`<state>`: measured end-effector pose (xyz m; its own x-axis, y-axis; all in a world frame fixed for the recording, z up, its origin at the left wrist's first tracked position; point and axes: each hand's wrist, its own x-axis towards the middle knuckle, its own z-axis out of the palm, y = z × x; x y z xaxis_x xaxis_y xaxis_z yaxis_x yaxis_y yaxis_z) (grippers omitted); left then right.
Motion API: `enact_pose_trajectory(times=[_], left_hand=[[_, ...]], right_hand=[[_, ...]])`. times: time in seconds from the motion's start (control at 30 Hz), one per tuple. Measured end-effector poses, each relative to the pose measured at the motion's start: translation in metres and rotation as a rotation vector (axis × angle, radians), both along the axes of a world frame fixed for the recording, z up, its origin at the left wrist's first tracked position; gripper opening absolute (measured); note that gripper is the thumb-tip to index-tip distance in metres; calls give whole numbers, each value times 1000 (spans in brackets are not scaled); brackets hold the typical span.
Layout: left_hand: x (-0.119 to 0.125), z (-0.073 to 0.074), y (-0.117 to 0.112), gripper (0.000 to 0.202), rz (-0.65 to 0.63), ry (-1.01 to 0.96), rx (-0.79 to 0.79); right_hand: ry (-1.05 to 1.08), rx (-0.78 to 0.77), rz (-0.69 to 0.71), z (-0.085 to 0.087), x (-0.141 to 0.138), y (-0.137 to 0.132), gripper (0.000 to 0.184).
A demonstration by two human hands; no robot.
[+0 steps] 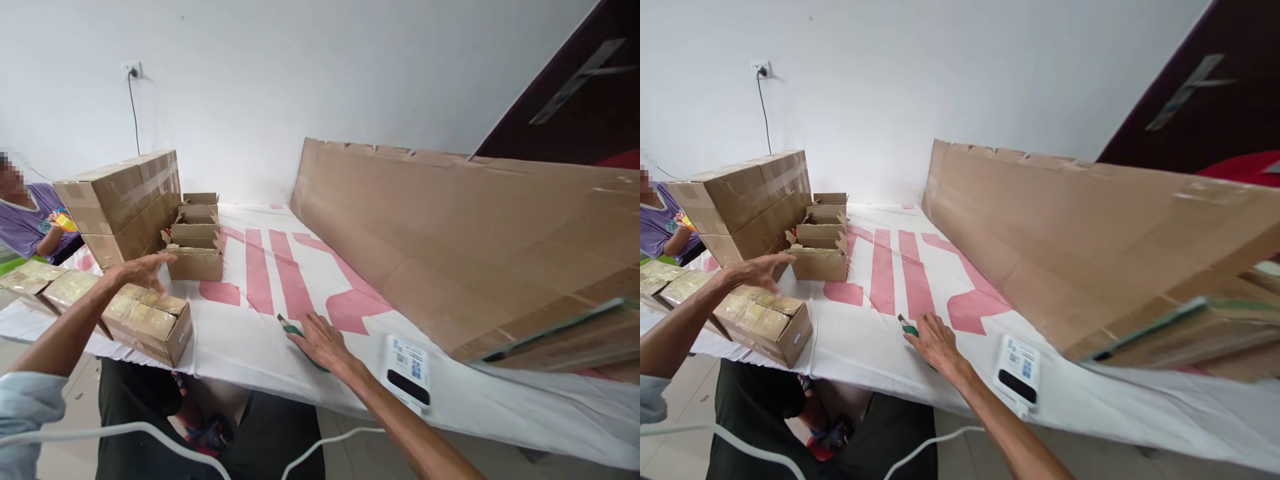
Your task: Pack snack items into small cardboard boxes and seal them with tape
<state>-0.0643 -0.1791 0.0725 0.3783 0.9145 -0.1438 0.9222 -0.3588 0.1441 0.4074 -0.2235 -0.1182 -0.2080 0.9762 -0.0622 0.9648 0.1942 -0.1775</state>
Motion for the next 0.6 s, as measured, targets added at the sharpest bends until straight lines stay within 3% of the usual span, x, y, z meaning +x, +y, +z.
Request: enact_pose_trajectory(times=[0.07, 0.17, 0.3, 0.43, 0.53, 0.6], left_hand=[[-12, 0, -27, 116, 9, 45, -211], [-22, -4, -58, 127, 80, 146, -265], [-9, -9, -77, 115, 76, 107, -184], [37, -28, -84, 83, 54, -21, 13], [68, -48, -90, 72, 10, -141, 124], [70, -60, -94, 68, 45, -248, 217]], right_hand=[[-20, -52, -25, -6, 5, -5, 31], [-21, -102, -56, -15, 7, -9, 26], [-7, -75, -59, -24, 4, -13, 20], [85, 61, -36, -29, 1, -12, 18], [325, 212, -55, -24, -3, -6, 20], [545, 222, -53, -16, -6, -3, 26]])
